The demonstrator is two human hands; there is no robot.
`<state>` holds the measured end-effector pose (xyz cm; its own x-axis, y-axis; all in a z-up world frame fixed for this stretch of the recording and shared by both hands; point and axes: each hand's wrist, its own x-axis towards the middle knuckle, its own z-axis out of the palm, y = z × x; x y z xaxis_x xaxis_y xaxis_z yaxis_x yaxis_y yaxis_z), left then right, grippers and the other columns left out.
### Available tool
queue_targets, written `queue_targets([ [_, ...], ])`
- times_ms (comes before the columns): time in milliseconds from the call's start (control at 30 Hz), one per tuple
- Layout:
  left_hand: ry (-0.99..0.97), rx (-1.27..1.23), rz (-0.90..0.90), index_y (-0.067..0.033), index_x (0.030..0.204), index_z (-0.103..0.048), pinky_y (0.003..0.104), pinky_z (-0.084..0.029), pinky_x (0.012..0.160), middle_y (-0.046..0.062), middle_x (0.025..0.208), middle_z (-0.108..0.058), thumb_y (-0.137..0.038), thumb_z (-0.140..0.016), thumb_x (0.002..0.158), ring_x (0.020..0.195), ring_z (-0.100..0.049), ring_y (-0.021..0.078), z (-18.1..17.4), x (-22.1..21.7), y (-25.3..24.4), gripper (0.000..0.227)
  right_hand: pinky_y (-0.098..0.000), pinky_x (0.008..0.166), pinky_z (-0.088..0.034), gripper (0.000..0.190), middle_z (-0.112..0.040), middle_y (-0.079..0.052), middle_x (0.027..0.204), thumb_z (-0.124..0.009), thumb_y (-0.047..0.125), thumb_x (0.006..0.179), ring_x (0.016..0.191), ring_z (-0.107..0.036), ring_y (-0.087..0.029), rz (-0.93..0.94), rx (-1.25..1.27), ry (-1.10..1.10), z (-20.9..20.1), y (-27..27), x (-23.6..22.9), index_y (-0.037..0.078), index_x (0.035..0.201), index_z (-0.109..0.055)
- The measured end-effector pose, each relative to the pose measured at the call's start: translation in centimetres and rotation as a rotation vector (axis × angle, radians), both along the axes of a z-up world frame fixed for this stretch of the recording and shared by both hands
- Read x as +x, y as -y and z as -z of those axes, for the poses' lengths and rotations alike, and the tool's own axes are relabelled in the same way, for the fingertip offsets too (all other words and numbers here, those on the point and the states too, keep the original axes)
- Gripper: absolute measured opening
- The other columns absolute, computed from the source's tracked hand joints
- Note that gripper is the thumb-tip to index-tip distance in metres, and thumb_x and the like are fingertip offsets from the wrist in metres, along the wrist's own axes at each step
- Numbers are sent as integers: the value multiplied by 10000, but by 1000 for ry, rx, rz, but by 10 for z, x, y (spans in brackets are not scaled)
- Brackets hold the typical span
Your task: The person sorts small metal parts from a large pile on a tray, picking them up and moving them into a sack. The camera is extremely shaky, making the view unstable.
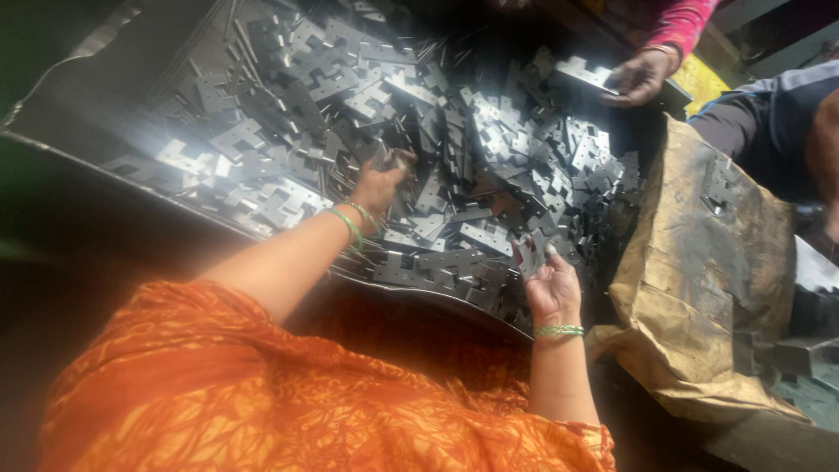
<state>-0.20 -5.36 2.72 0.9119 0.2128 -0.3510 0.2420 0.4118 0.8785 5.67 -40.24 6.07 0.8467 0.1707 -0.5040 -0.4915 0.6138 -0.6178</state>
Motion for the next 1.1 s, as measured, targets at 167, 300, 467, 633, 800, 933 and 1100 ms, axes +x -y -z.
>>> queue_targets([
  [167, 54, -905, 64, -54, 1097, -677, 372, -593, 831, 117, 998, -746, -147, -516, 916, 904, -720, 212, -18, -12, 44, 260, -453, 690, -587, 593, -703, -170, 1090, -567, -44, 913, 904, -729, -330, -360, -993, 720, -66, -83, -34, 76, 1485, -467],
  [300, 138, -1011, 165, -100, 1037, -683, 330, -454, 533, 108, 902, -733, -443, -616, 981, 755, -656, 230, -8, -15, 88, 354, -385, 778, -611, 724, -729, -145, 1092, -585, -39, 895, 899, -735, -267, -754, -1244, 1007, -67, -125, -64, 68, 1562, -324],
  [467, -132, -260, 507, -189, 1168, -612, 404, -519, 877, 22, 1123, -686, -493, -605, 898, 1014, -659, 211, 0, 25, 76, 406, -313, 666, -519, 600, -706, -164, 1152, -573, -94, 941, 804, -619, -200, -496, -691, 443, -54, -87, -41, 9, 1531, -538],
  [633, -237, 1335, -77, 26, 1185, -621, 476, -533, 956, 269, 1163, -633, -265, -803, 770, 1108, -642, 420, 67, 53, -87, 538, -366, 815, -651, 344, -689, -174, 1099, -561, -87, 877, 920, -727, -262, 94, -568, 421, -92, 66, 42, -39, 1215, -599],
  [800, -438, 1361, -70, -1, 1364, -500, 513, -544, 973, 268, 1320, -544, -106, -754, 886, 1231, -609, 439, 120, 41, -128, 551, -442, 866, -579, 253, -686, -283, 1072, -543, -75, 962, 950, -694, -383, 76, -2406, 677, -91, 210, 92, -101, 1190, -651],
  [933, -619, 1140, 27, 14, 1501, -270, 452, -509, 995, 290, 1346, -441, -142, -822, 767, 1238, -549, 436, 85, 40, -117, 932, -490, 835, -552, 238, -683, -284, 1010, -563, -18, 975, 927, -669, -416, -146, -2600, 499, -89, 195, 85, -82, 1177, -670],
  [1100, -551, 1105, 289, 19, 1242, -619, 422, -536, 986, 253, 1256, -619, -185, -821, 772, 1167, -641, 396, 53, 18, -107, 551, -363, 916, -592, 178, -709, -151, 1136, -582, 123, 1081, 1022, -702, -282, -351, -2117, 750, -66, -1, 69, 57, 1213, -681],
])
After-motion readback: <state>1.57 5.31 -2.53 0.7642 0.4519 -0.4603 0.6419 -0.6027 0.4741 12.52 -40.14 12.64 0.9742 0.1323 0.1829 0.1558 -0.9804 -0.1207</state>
